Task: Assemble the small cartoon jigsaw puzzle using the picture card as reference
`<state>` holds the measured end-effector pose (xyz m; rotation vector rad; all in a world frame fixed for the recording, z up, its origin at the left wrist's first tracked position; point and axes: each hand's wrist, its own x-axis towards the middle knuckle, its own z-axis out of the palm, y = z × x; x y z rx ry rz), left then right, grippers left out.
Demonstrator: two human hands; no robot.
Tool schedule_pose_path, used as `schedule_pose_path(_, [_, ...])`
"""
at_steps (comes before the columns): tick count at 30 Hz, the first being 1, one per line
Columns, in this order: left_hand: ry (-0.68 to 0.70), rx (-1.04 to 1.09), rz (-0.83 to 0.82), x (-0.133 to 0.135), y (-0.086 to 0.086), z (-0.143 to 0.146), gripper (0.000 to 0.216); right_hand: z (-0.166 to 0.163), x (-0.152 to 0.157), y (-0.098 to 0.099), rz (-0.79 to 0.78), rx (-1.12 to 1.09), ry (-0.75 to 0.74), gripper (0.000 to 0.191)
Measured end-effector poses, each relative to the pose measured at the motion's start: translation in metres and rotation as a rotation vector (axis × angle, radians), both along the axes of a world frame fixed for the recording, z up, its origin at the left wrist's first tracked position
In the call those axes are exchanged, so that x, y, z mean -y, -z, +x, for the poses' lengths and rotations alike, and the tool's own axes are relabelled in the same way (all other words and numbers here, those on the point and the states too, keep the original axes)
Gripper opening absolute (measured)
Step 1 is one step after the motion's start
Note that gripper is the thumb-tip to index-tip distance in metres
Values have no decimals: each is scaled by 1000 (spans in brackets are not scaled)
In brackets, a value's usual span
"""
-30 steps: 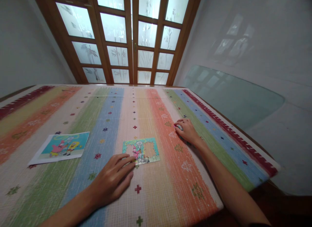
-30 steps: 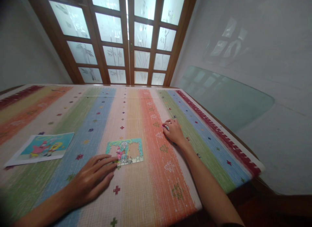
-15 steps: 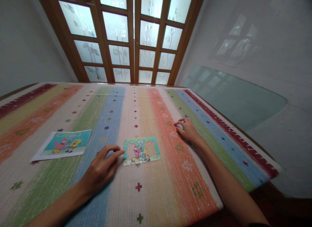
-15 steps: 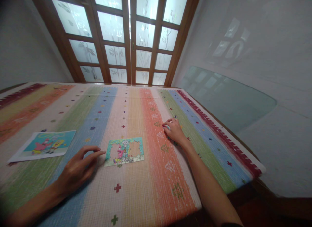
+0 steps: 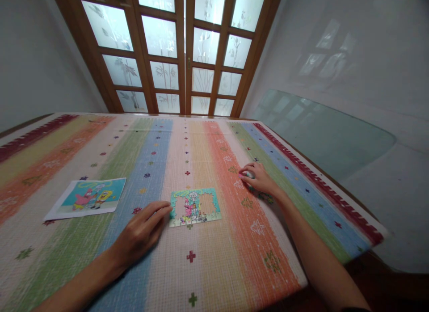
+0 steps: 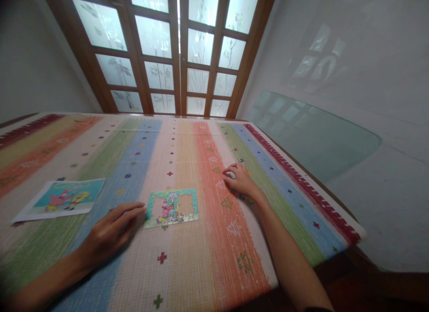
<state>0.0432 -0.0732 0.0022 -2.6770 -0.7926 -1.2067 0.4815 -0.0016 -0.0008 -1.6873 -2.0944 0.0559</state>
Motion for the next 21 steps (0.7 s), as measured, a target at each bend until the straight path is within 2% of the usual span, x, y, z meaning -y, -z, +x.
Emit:
schedule_pose_path(5, [32,30,-61,0,-6,5,23,1,2,-4,-28,-2,-16,24])
schedule_pose_path(14, [39,40,-82,0,-8,7,22,-3,2,-12,-73,-76,-37,9])
schedule_pose_path(18, [58,36,-107,0,-4,5,21,-8,6,-19,-113,-147,-53,9])
schedule_pose_path(21, [87,56,-106,-1,2,3,27,-21,10,-24,-158,-205,-95,14])
